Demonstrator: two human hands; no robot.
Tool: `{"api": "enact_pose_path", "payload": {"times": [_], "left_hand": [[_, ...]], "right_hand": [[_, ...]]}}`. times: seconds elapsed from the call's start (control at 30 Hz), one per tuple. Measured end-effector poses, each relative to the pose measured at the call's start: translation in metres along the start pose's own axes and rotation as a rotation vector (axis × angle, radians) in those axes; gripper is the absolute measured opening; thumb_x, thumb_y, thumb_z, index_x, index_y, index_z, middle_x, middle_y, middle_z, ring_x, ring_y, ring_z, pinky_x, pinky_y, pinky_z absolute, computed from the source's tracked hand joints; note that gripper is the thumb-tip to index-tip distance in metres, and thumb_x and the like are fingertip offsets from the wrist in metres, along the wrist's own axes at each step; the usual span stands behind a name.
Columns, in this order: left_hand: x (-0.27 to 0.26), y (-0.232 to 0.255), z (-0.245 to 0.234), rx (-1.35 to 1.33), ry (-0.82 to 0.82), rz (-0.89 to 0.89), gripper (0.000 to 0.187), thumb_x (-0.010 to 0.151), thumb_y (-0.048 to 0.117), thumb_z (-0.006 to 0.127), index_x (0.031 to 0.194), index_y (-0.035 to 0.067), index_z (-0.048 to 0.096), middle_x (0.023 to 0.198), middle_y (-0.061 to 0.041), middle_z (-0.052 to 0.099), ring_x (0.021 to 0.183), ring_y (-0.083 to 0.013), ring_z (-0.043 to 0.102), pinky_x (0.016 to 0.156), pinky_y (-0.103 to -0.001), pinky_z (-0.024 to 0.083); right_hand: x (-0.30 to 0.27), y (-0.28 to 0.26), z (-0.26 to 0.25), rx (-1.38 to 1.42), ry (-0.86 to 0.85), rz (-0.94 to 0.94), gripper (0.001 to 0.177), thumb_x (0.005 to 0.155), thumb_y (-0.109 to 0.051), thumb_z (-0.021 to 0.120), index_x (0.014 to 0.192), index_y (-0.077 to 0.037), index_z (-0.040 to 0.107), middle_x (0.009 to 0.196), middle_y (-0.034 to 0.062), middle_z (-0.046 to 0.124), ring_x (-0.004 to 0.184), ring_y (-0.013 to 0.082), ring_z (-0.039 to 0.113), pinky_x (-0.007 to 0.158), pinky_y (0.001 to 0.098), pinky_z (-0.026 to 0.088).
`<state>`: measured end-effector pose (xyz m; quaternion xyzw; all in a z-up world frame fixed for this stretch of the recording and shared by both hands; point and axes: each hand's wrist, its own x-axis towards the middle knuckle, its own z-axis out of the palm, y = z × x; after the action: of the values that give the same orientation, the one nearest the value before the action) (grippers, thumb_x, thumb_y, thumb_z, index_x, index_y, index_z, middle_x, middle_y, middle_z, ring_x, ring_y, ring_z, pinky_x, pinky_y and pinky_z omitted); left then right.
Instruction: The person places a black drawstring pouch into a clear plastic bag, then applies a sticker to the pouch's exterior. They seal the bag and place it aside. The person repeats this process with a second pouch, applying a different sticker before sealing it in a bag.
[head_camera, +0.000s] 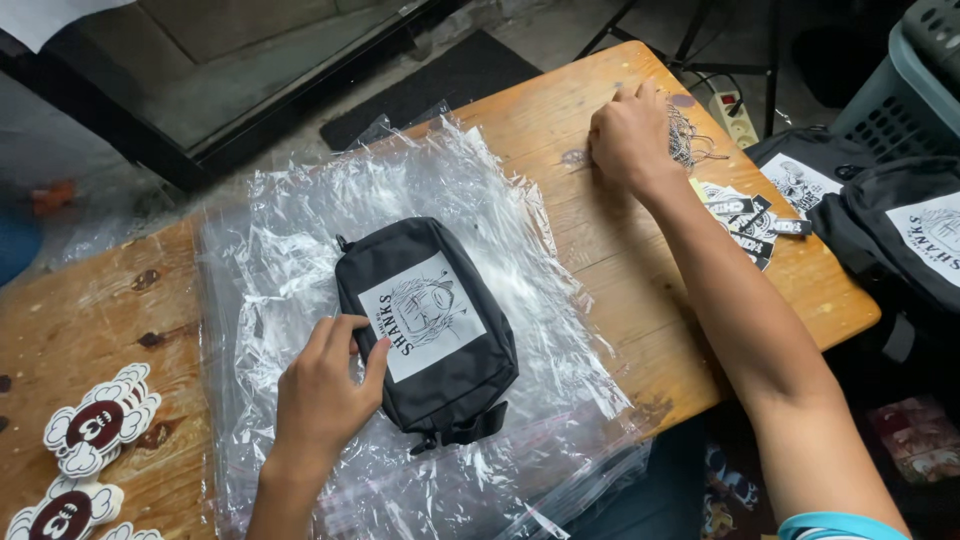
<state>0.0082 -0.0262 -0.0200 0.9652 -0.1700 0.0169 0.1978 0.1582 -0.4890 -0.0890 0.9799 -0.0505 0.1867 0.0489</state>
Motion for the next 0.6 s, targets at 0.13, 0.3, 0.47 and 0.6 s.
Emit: {"api": "enact_pose_path", "payload": {"times": [0.13,0.3,0.47,0.6], "left_hand": [[0.001,0.001,0.000,-0.004,0.016,0.023,0.031,0.092,0.038,0.064,0.113,0.014,0.062,0.096,-0.001,0.063,0.079,-0.0184,0.066,0.058,-0.040,0.056],[-0.001,0.002,-0.007,0.001,-0.030,0.053,0.035,0.096,0.037,0.059,0.119,0.011,0.061,0.104,-0.004,0.065,0.071,-0.0225,0.066,0.058,-0.042,0.056],[-0.021,0.016,-0.049,0.013,-0.085,-0.013,0.052,0.096,0.040,0.057,0.140,0.013,0.051,0.117,-0.007,0.060,0.086,-0.0299,0.068,0.066,-0.049,0.056],[-0.069,0.011,-0.091,-0.180,0.183,0.099,0.041,0.094,0.030,0.064,0.131,0.012,0.057,0.110,-0.005,0.064,0.067,-0.0243,0.065,0.064,-0.042,0.049]], "right_hand": [[-0.001,-0.001,-0.034,0.265,0.030,0.027,0.013,0.091,-0.019,0.068,0.088,-0.018,0.081,0.092,0.0096,0.068,0.090,0.0349,0.048,0.072,0.0462,0.041],[-0.006,-0.012,-0.133,1.312,0.462,0.130,0.005,0.107,-0.007,0.054,0.102,-0.007,0.056,0.092,0.0128,0.075,0.087,0.0168,0.077,0.074,0.0256,0.060],[-0.032,-0.059,-0.216,1.583,0.340,0.089,0.017,0.112,-0.004,0.055,0.096,-0.007,0.053,0.081,0.0067,0.060,0.070,0.0147,0.066,0.065,0.0248,0.059],[-0.061,-0.140,-0.255,1.500,0.126,-0.136,0.017,0.120,0.003,0.042,0.113,-0.009,0.034,0.091,0.0157,0.051,0.052,0.0191,0.052,0.046,0.0256,0.040]]}}
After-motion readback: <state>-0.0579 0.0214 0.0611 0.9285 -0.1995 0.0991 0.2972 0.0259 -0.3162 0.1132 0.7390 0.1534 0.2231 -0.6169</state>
